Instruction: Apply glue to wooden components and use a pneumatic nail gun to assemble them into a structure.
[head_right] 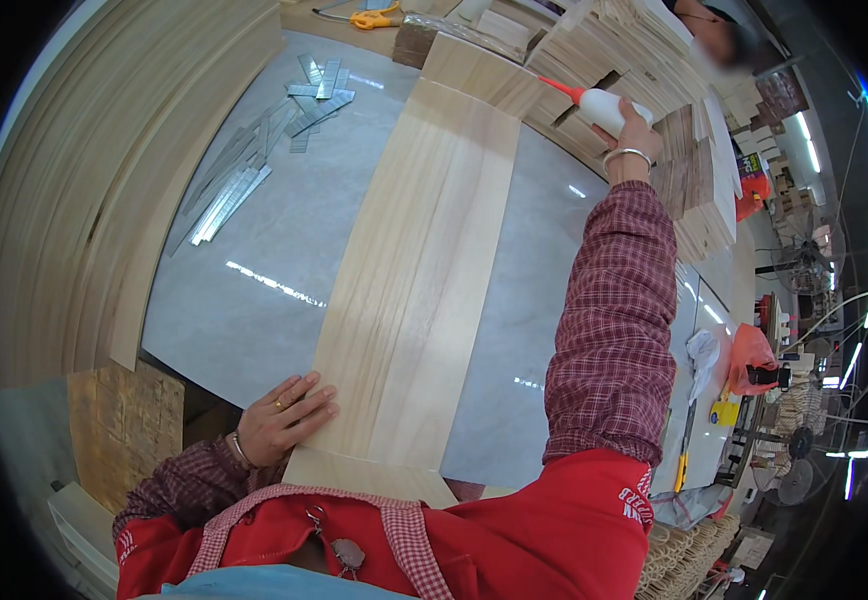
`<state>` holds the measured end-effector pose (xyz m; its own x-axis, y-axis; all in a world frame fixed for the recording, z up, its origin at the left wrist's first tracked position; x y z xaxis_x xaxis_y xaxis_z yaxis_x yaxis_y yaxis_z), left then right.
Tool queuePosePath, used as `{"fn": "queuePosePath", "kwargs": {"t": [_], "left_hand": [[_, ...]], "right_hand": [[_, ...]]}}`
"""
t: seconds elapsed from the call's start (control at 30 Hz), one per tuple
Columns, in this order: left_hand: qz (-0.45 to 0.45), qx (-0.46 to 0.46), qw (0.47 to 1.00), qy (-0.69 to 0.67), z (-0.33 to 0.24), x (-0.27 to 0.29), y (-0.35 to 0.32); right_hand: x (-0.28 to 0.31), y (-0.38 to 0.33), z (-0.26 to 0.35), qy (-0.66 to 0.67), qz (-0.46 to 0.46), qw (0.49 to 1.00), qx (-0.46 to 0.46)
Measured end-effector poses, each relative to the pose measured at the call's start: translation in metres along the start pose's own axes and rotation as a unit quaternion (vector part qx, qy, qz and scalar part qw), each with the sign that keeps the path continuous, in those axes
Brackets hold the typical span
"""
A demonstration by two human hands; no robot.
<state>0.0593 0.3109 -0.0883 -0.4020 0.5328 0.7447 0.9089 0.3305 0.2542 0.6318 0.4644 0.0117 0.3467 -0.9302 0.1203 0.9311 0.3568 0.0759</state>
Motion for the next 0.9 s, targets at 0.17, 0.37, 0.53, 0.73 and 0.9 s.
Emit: {"fn": "queuePosePath", "kwargs": {"t": [0.17,0.37,0.53,0.73,0.9], "left_hand": [[0.015,0.003,1.0,-0.022,0.001,-0.003,-0.003],[0.003,0.002,1.0,0.003,0.002,0.001,0.0],[0.008,-0.01,0.999,-0.029,-0.001,-0.001,-0.001],[0.002,-0.044,0.998,-0.044,-0.003,-0.004,-0.006],[-0.017,-0.053,0.997,-0.051,0.003,-0.011,-0.004]], "right_hand": [[0.012,0.0,0.001,-0.022,-0.033,0.999,-0.003],[0.019,-0.008,0.007,-0.017,-0.041,0.999,0.006],[0.044,-0.017,0.013,0.024,-0.052,0.998,-0.02],[0.081,-0.097,0.031,0.121,0.138,0.983,0.009],[0.136,-0.238,0.052,0.082,0.187,0.978,-0.03]]}}
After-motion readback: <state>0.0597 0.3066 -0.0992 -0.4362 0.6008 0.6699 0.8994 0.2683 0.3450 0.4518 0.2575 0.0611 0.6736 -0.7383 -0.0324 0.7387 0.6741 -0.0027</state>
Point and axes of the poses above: each hand's wrist, its own y-axis towards the middle knuckle, its own x-axis out of the back of the hand, z = x × y, the point moved 9 cm from there along y, towards the middle knuckle, and after that the axes turned 14 degrees about -y, right-handed, at the moved point
